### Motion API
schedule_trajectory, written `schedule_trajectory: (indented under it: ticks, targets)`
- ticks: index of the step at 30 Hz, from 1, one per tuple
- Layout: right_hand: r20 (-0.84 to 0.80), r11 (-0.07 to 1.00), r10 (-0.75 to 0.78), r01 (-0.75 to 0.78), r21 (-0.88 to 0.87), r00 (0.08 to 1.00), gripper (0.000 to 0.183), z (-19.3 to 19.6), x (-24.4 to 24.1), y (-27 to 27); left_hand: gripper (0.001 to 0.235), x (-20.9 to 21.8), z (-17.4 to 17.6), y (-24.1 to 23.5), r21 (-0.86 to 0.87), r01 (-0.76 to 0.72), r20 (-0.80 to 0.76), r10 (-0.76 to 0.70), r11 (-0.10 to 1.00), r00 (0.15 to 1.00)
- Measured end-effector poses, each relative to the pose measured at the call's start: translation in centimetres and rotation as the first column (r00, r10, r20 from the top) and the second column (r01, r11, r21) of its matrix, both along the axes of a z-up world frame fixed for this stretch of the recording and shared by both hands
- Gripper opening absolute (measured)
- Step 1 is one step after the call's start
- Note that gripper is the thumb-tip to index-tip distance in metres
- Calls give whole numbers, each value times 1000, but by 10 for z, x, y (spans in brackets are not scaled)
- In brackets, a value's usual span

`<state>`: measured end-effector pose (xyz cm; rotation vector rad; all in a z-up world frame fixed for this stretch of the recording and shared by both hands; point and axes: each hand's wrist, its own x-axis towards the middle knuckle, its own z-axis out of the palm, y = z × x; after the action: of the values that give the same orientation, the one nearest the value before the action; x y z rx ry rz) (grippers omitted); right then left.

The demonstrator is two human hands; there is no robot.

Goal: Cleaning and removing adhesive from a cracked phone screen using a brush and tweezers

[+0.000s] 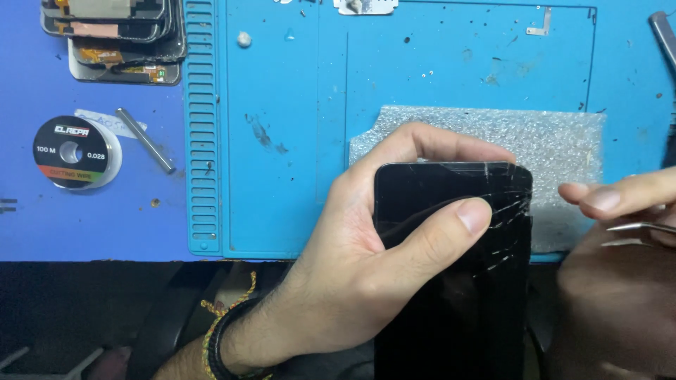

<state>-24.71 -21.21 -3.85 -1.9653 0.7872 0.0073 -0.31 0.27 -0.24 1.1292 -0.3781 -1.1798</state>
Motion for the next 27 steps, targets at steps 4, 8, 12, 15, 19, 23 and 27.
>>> schedule_trajectory:
  ticks: [4,8,12,15,19,23,27]
  targets:
    - [528,945,-241,320,-62,815,34,-24,30,55,37,0,-3,1,-29,6,28,-5,1000,1000]
    - [293,979,-195,206,-6,936,29,33,69,73,34,-2,-7,2,-72,4,145,7,997,989]
    - [43,983,-30,37,-181,999,20,57,82,75,34,-3,-10,5,-112,1,190,21,994,982]
    - [26,963,-23,29,-268,999,12,61,91,81,33,-5,-9,6,-120,-1,209,26,993,978]
    - [31,936,-24,33,-349,999,16,68,103,86,31,-6,-10,8,-152,16,169,10,988,986]
    - [-38,871,45,-58,-488,998,26,72,101,87,29,-6,-11,9,-166,9,198,25,986,980]
    - [29,816,125,-86,-572,992,28,67,98,88,28,-5,-12,8,-183,6,314,53,983,948]
